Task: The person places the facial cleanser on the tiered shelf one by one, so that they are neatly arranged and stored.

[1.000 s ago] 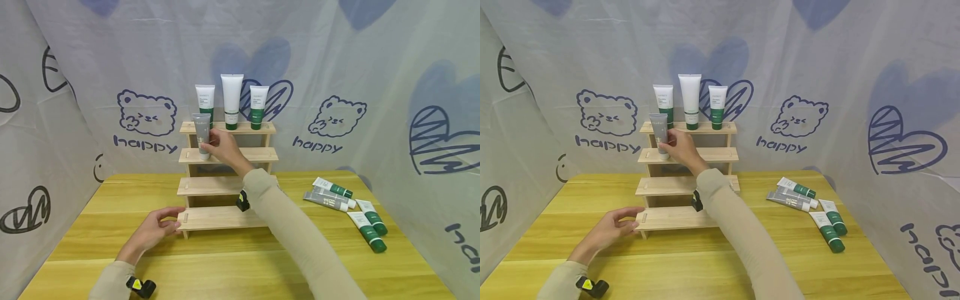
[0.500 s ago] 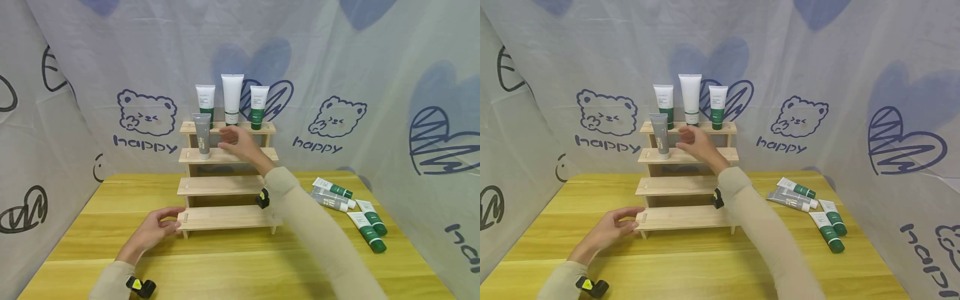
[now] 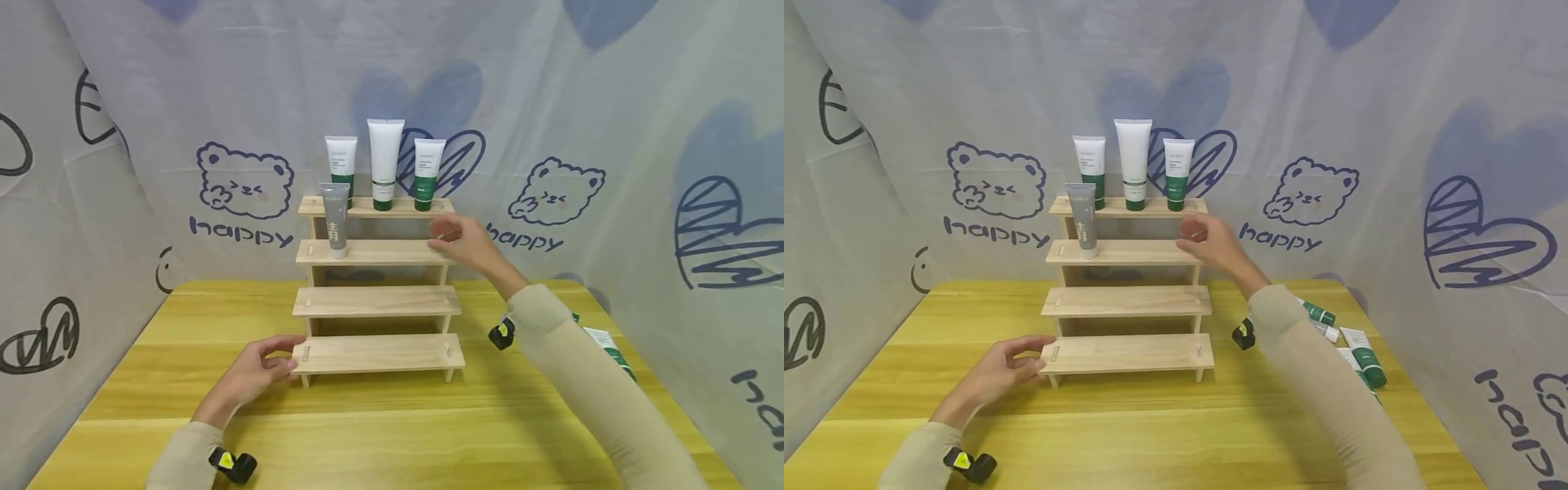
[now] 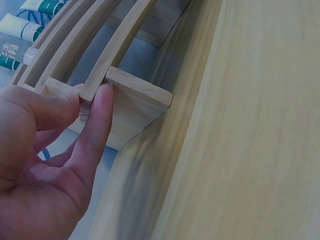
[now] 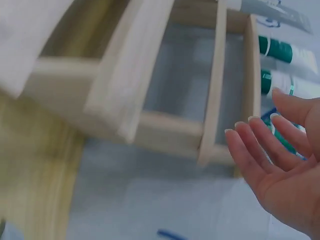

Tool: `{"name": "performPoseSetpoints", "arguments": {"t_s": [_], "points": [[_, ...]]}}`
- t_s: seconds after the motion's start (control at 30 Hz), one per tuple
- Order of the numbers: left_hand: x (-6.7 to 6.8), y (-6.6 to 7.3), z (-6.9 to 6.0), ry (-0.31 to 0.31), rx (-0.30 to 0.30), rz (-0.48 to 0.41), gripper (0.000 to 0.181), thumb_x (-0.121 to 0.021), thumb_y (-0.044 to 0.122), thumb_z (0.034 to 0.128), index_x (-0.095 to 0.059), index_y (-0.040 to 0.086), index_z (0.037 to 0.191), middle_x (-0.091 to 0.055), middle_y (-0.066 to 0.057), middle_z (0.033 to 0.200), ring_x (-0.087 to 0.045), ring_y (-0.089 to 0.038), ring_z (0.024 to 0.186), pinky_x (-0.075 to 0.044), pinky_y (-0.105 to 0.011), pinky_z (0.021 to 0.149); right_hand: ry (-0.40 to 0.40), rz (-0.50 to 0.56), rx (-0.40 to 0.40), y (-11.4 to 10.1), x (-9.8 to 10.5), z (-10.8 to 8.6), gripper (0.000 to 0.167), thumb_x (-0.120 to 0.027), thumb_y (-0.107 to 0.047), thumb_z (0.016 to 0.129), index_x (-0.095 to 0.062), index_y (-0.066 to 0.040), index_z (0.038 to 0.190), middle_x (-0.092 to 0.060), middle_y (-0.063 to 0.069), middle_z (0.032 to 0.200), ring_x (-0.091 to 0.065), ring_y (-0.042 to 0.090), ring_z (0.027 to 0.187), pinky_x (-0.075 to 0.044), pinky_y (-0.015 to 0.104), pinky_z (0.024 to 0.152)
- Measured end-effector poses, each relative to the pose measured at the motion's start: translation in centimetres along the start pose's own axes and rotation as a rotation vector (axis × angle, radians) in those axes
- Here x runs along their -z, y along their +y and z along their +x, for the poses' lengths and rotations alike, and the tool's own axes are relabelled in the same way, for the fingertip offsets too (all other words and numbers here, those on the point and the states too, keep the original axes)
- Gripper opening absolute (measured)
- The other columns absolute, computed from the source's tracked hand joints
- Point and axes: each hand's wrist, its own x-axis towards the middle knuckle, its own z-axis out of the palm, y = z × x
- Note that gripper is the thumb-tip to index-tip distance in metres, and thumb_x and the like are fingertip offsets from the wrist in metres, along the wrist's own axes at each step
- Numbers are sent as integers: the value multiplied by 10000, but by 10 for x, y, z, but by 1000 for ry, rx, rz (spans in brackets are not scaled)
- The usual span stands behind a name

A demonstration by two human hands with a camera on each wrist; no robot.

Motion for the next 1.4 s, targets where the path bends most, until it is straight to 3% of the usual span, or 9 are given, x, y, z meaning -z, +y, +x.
{"name": "performPoseSetpoints", "arguments": {"t_s": [0.43,0.7,1.13,1.4], "points": [[0,-3,0,-24,-36,-31,529,-620,21,1011,-458,-44,1510,-445,-336,1469,-713,-152,1050,-633,-297,909,10,-139,-144,67,45,-38,393,-664,-218,1017,-621,-28,1357,-670,221,1330,-657,383,1169,-584,511,997],[2,-4,0,-21,-33,-33,528,-612,-6,1005,-460,-39,1510,-436,-336,1471,-718,-136,1022,-635,-294,903,-31,-231,-205,112,74,-53,387,-676,-202,1005,-628,46,1298,-658,291,1298,-649,447,1162,-567,544,1014],[0,-1,-1,-34,-57,-53,534,-617,6,1008,-451,-53,1512,-429,-348,1482,-719,-114,995,-636,-309,908,-161,-306,-393,194,99,-81,437,-665,-199,1000,-586,82,1326,-606,342,1318,-577,482,1198,-484,634,1050],[2,-3,-2,-33,-63,-61,533,-614,13,1011,-447,-54,1513,-423,-352,1483,-717,-120,1007,-635,-301,907,-193,-368,-350,224,100,-92,410,-671,-196,999,-626,92,1287,-652,327,1279,-612,490,1161,-507,633,997]]}}
